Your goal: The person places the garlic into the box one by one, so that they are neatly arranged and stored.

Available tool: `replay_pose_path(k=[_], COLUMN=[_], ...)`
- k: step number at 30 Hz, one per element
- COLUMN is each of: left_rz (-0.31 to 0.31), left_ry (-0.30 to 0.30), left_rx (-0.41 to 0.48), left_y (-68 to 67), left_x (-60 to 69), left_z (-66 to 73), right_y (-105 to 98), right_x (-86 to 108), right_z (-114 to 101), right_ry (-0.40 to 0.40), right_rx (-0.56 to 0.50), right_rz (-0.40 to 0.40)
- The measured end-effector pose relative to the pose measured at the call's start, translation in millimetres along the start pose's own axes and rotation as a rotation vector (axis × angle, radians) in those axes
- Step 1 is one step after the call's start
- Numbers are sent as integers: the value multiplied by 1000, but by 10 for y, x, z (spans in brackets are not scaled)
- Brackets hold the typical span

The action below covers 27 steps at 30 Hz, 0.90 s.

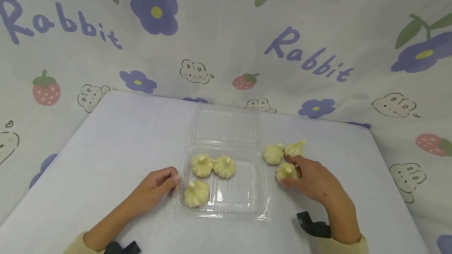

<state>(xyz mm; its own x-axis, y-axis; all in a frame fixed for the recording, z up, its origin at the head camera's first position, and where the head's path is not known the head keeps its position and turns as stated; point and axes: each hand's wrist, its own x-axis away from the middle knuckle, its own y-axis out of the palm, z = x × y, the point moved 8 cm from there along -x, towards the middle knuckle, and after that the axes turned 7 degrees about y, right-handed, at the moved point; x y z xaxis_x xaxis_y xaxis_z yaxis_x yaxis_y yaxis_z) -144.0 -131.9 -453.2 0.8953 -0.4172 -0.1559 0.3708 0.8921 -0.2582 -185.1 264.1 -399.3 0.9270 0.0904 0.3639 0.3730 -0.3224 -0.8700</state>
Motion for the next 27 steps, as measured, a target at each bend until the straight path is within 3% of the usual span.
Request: replay_pose_path(k=[16, 27], left_rz=[0, -4], left_ry=[-5, -27], left_rx=[-2, -8], left_y=[-8, -11], left_x=[7, 18], left_z=[-11, 21], right_y=[-119, -190], right_x=[113, 171], right_z=[-57, -160], right_ry=[-20, -51], right_rx=[-28, -41], right_rz=[32, 94])
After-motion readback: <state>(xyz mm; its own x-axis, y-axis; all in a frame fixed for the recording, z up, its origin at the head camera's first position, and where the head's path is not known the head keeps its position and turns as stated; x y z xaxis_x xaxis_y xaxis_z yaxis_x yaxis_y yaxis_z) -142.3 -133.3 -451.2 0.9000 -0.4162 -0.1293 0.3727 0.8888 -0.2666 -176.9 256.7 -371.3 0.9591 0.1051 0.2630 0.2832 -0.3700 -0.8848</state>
